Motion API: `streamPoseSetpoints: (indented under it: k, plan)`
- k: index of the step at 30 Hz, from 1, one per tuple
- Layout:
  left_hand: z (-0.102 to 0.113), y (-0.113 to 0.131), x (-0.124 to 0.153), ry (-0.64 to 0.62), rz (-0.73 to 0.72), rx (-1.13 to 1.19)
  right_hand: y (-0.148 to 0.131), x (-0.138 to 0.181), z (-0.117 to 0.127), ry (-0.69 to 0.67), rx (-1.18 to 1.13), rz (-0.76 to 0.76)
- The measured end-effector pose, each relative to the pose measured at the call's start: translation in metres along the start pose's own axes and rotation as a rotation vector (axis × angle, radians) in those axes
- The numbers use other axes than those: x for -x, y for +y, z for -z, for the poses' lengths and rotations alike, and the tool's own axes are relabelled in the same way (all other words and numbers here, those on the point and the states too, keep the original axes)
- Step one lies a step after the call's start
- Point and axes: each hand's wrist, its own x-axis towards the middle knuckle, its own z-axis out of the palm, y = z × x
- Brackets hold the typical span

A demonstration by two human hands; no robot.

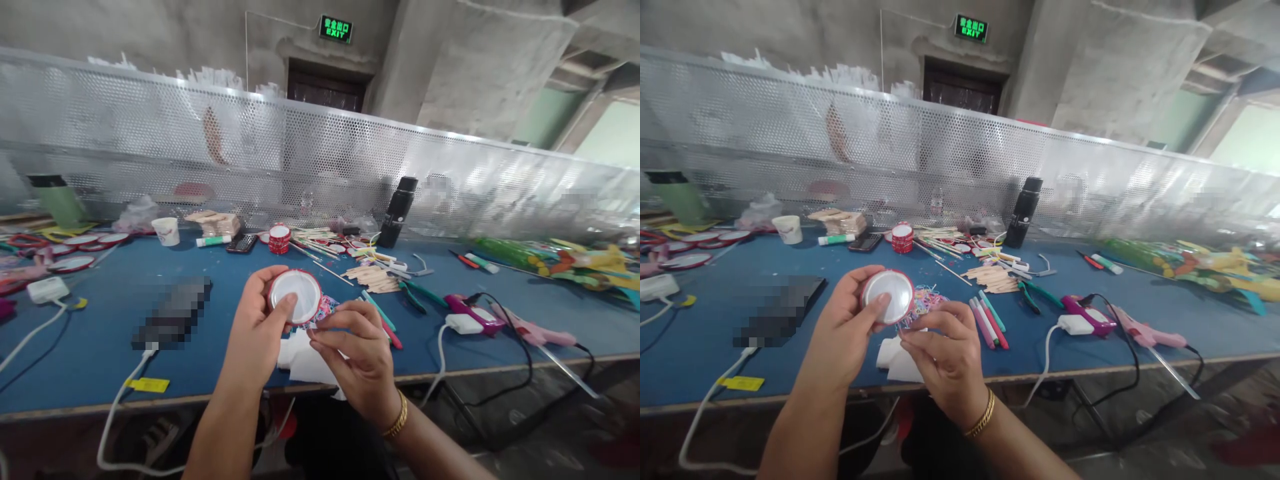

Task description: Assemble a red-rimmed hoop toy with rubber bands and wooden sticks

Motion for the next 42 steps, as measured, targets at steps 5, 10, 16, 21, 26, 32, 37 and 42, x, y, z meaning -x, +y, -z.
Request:
streamPoseSetpoints:
  k: [5,10,16,21,26,32,37,42]
  plan:
    - [0.000,-0.001,0.000,0.003,-0.003,-0.017,0.000,0.002,0.000,0.014,-0.010,0.023]
    - [-0.003,-0.002,-0.002,0.012,-0.019,-0.039,0.003,0.004,0.000,0.007,0.027,-0.027]
    - [-0.005,-0.004,-0.005,0.022,-0.016,-0.034,0.005,0.006,-0.001,0.002,-0.004,-0.025]
    - [-0.007,-0.008,-0.006,0.020,-0.029,-0.054,0.006,0.006,0.001,-0.020,0.000,-0.015]
    - [-0.011,-0.010,-0.007,0.036,-0.022,-0.080,0.009,0.013,0.003,-0.022,0.034,-0.056]
    - [-0.008,-0.011,-0.010,0.097,-0.024,-0.090,0.011,0.014,0.007,0.012,0.011,-0.130]
    - [-0.009,-0.011,-0.009,0.052,-0.063,-0.180,0.016,-0.006,0.006,0.014,0.069,-0.346]
    - [-0.011,-0.009,-0.008,-0.027,-0.090,-0.278,0.020,-0.022,0.000,-0.090,0.133,-0.281]
